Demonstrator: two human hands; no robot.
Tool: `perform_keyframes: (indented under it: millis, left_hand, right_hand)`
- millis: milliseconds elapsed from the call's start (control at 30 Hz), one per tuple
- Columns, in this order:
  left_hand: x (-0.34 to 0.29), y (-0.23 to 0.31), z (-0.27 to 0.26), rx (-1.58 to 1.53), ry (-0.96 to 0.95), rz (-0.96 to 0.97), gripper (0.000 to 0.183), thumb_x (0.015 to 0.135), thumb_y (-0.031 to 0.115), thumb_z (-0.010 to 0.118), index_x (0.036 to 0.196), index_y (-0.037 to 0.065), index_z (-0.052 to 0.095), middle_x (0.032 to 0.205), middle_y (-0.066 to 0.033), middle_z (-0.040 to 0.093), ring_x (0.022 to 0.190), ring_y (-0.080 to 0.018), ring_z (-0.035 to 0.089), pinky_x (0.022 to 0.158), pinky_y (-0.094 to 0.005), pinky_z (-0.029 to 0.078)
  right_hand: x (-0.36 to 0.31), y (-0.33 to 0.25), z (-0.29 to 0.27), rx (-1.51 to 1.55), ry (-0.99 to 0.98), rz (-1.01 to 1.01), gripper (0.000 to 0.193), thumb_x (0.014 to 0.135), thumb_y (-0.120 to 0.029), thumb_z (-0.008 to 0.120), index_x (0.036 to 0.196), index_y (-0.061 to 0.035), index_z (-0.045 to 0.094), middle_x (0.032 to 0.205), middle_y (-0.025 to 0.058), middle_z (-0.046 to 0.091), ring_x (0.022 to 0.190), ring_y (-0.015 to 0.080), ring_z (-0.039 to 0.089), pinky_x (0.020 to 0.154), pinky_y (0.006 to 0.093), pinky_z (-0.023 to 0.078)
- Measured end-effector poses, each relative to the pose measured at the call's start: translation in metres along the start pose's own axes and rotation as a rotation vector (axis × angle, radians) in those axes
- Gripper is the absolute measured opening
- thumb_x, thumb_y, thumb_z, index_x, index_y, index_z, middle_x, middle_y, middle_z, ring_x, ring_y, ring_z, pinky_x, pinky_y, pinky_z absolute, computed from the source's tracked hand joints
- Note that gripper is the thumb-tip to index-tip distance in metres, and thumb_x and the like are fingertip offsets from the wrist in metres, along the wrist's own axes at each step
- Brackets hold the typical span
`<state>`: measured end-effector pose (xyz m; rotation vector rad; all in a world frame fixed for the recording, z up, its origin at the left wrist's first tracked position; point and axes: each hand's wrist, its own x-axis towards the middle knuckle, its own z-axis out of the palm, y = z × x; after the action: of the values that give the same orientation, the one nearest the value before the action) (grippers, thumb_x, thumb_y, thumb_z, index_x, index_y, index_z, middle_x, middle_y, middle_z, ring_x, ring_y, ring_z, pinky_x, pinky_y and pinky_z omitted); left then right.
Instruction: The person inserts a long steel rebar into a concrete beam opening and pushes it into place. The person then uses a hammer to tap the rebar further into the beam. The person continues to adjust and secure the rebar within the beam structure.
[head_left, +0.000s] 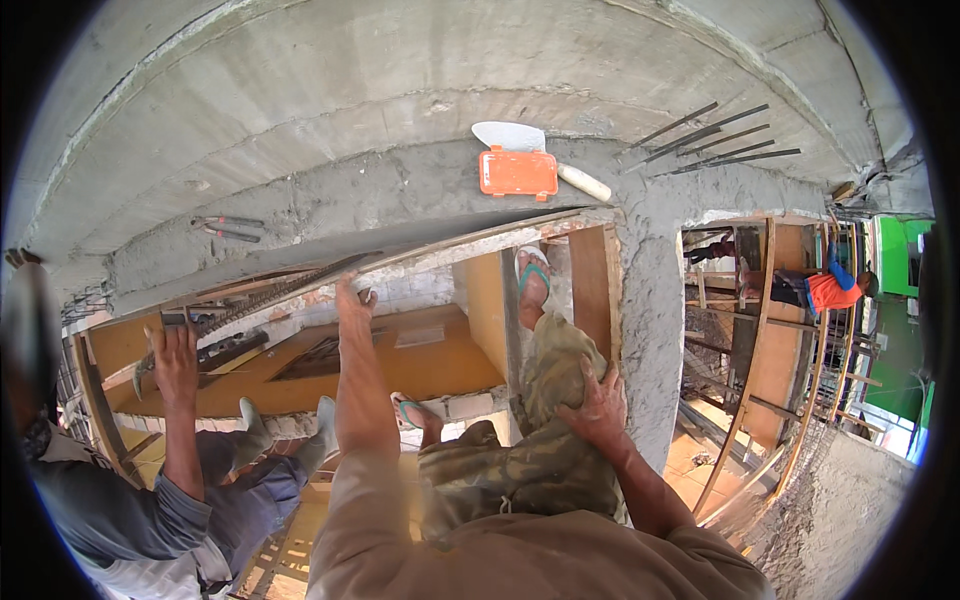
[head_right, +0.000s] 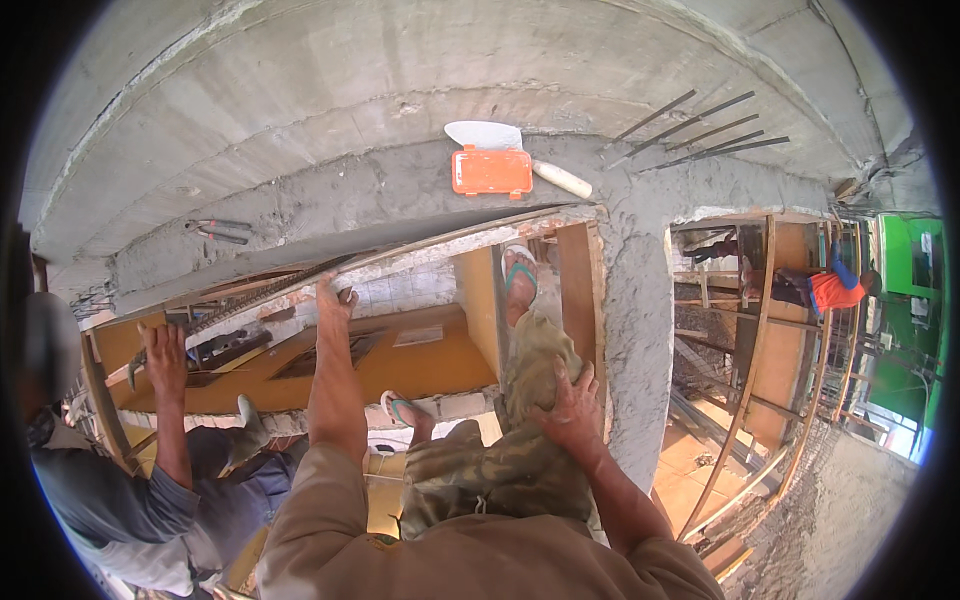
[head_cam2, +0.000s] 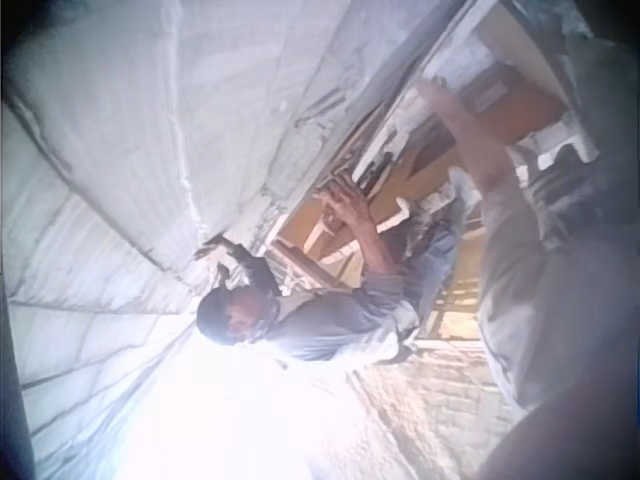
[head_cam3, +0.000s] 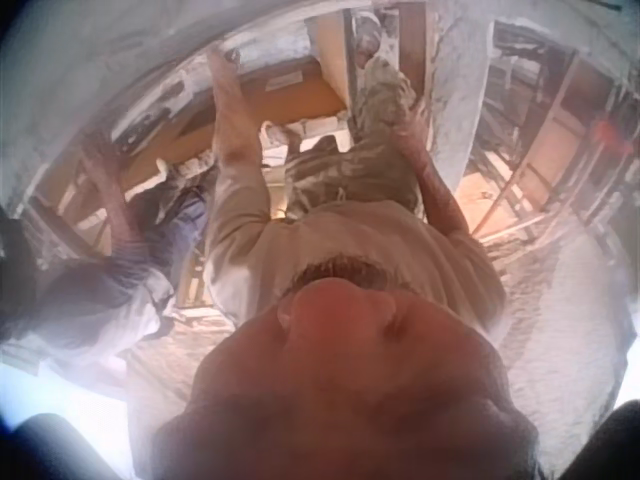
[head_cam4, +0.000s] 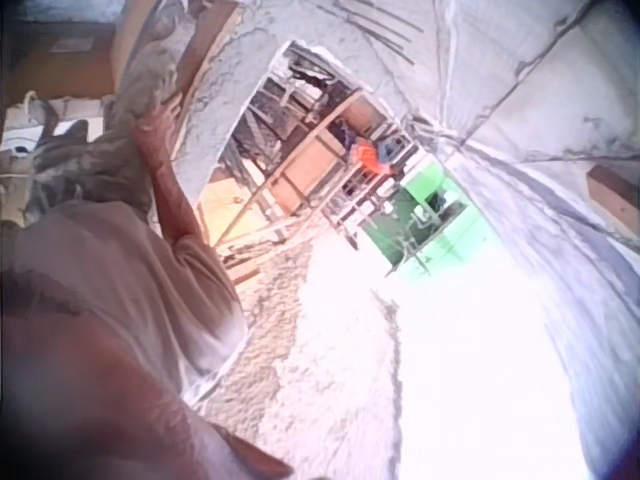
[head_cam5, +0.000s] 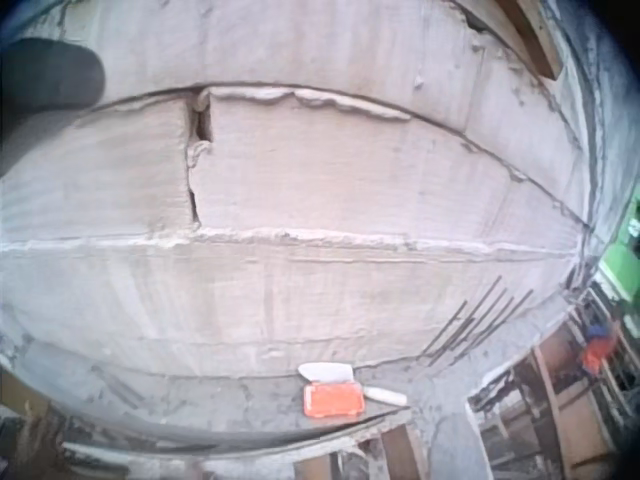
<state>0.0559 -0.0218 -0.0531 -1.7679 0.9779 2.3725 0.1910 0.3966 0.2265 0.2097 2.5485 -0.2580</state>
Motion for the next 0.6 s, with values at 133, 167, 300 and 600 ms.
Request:
perform_keyframes:
  millis: [133, 167, 300, 600]
  left_hand:
    - [-0.006, 0.02, 0.033, 0.038, 0.059, 0.013, 0.048, 0.072, 0.026, 0.07, 0.116, 0.014, 0.056, 0.121, -0.0107, 0.044, 0.099, -0.0286, 0.047, 0.068, -0.0379, 0.042]
    - [-0.007, 0.023, 0.034, 0.041, 0.062, 0.005, 0.048, 0.072, 0.026, 0.07, 0.116, 0.013, 0.056, 0.121, -0.011, 0.044, 0.099, -0.0286, 0.047, 0.068, -0.0382, 0.042]
    - [-0.01, 0.026, 0.032, 0.051, 0.051, -0.005, 0.049, 0.071, 0.025, 0.07, 0.116, 0.012, 0.055, 0.123, -0.0133, 0.043, 0.099, -0.0278, 0.047, 0.069, -0.0384, 0.042]
    - [-0.008, 0.022, 0.025, 0.123, 0.018, -0.014, 0.046, 0.072, 0.03, 0.069, 0.114, 0.023, 0.054, 0.114, -0.008, 0.047, 0.095, -0.0246, 0.049, 0.066, -0.034, 0.038]
  right_hand:
    - [0.001, 0.01, 0.006, 0.04, 0.052, -0.023, 0.1, 0.062, -0.036, 0.08, 0.147, -0.0174, 0.031, 0.142, 0.0381, 0.024, 0.124, 0.0534, 0.035, 0.1, 0.0543, 0.04]
    - [0.003, 0.011, 0.005, 0.039, 0.052, -0.031, 0.101, 0.061, -0.036, 0.08, 0.147, -0.017, 0.031, 0.142, 0.0383, 0.024, 0.124, 0.0536, 0.035, 0.1, 0.0544, 0.039]
    - [0.006, 0.011, 0.004, 0.048, 0.076, -0.061, 0.1, 0.061, -0.036, 0.081, 0.146, -0.0156, 0.032, 0.14, 0.0388, 0.025, 0.124, 0.0542, 0.035, 0.1, 0.0547, 0.039]
    - [0.01, 0.014, 0.004, 0.068, 0.093, -0.072, 0.098, 0.061, -0.036, 0.081, 0.145, -0.0148, 0.034, 0.138, 0.0368, 0.027, 0.122, 0.054, 0.037, 0.1, 0.0549, 0.038]
